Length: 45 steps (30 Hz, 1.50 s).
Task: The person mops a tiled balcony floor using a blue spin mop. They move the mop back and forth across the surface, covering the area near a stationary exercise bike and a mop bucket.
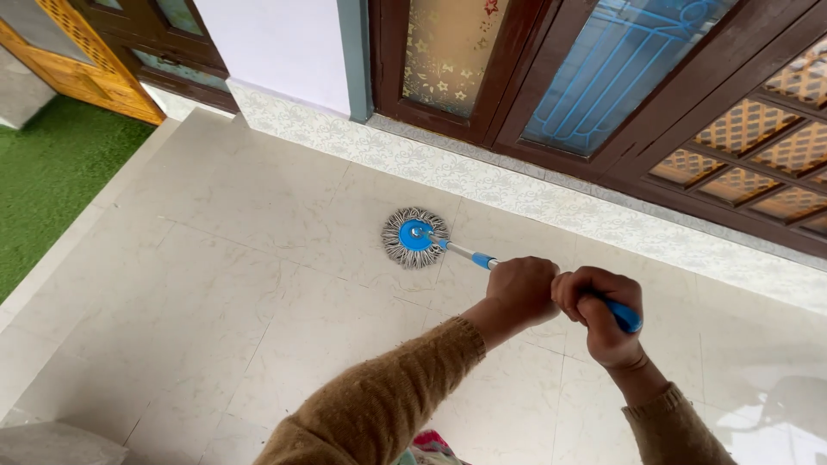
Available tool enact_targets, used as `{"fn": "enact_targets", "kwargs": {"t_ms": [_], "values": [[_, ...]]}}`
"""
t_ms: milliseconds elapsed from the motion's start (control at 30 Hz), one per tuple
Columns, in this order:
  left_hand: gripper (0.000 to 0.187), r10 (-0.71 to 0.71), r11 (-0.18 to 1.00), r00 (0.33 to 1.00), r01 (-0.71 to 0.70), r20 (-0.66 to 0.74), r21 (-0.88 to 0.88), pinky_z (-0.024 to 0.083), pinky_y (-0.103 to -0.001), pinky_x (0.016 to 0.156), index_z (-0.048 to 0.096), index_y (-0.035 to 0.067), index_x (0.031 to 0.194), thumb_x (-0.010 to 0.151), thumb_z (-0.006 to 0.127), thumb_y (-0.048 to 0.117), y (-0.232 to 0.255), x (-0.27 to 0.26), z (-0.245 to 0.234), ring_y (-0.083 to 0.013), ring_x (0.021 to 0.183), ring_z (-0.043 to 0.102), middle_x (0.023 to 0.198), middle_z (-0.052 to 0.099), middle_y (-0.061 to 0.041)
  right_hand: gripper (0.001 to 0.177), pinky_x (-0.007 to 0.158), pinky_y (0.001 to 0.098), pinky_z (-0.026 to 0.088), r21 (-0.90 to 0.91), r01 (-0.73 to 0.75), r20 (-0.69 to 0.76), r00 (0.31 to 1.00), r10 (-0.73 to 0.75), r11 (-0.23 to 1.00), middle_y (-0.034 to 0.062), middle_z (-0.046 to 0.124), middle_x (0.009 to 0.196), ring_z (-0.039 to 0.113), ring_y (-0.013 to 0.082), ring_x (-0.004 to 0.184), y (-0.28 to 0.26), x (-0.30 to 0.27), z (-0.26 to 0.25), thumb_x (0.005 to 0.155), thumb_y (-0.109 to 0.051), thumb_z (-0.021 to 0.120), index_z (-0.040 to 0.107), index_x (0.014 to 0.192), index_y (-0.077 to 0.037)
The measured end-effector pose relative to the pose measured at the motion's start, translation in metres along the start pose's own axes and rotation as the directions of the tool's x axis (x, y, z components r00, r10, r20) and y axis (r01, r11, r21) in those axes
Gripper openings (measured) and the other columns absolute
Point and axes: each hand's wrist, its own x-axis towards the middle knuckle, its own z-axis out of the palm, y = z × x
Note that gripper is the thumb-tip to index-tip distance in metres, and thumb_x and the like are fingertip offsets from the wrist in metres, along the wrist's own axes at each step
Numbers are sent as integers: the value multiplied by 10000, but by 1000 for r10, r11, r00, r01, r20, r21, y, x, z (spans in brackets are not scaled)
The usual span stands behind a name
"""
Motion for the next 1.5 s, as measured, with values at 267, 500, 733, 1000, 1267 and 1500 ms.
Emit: {"fn": "enact_targets", "kwargs": {"t_ms": [267,500,733,1000,1267,1500], "values": [[237,-138,990,989,139,-52,4,509,-406,648,600,49,794,769,365,68,-25,55,27,-288,769,626,734,595,-120,165,422,237,400,34,-18,147,989,12,999,41,403,424,403,116,416,81,1,-36,623,22,383,492,510,-30],[202,-153,981,964,122,-216,-149,501,-397,665,606,29,781,743,425,109,-21,121,15,-297,768,615,697,595,-128,207,490,228,423,54,33,195,980,-43,998,46,444,479,453,117,480,121,59,-87,713,-21,375,474,532,-31],[138,-119,966,947,41,-298,-257,490,-417,705,587,41,757,667,499,97,-3,154,25,-321,819,593,707,597,-124,229,496,235,414,95,20,231,972,-42,995,49,420,452,450,129,471,126,75,-131,698,-12,384,422,473,-39],[303,-457,876,837,365,-300,-315,494,-355,764,637,134,804,645,410,256,70,154,46,-254,859,628,805,648,-85,222,505,232,396,167,35,335,938,-90,985,66,339,407,418,138,430,95,70,-176,673,-4,376,360,452,-13],[139,-581,801,780,496,-233,-335,443,-333,556,562,164,706,700,463,261,169,110,75,-229,705,586,745,606,-21,98,506,261,303,149,-87,492,870,3,985,40,281,446,331,162,458,2,14,-225,613,-55,338,352,519,-30],[275,-577,817,755,519,-313,-254,501,-322,699,660,130,792,667,420,178,141,108,107,-248,797,644,759,645,-80,187,646,347,485,345,40,457,866,-205,938,48,364,437,447,168,438,67,-13,-220,666,-88,444,443,497,-6]]}}
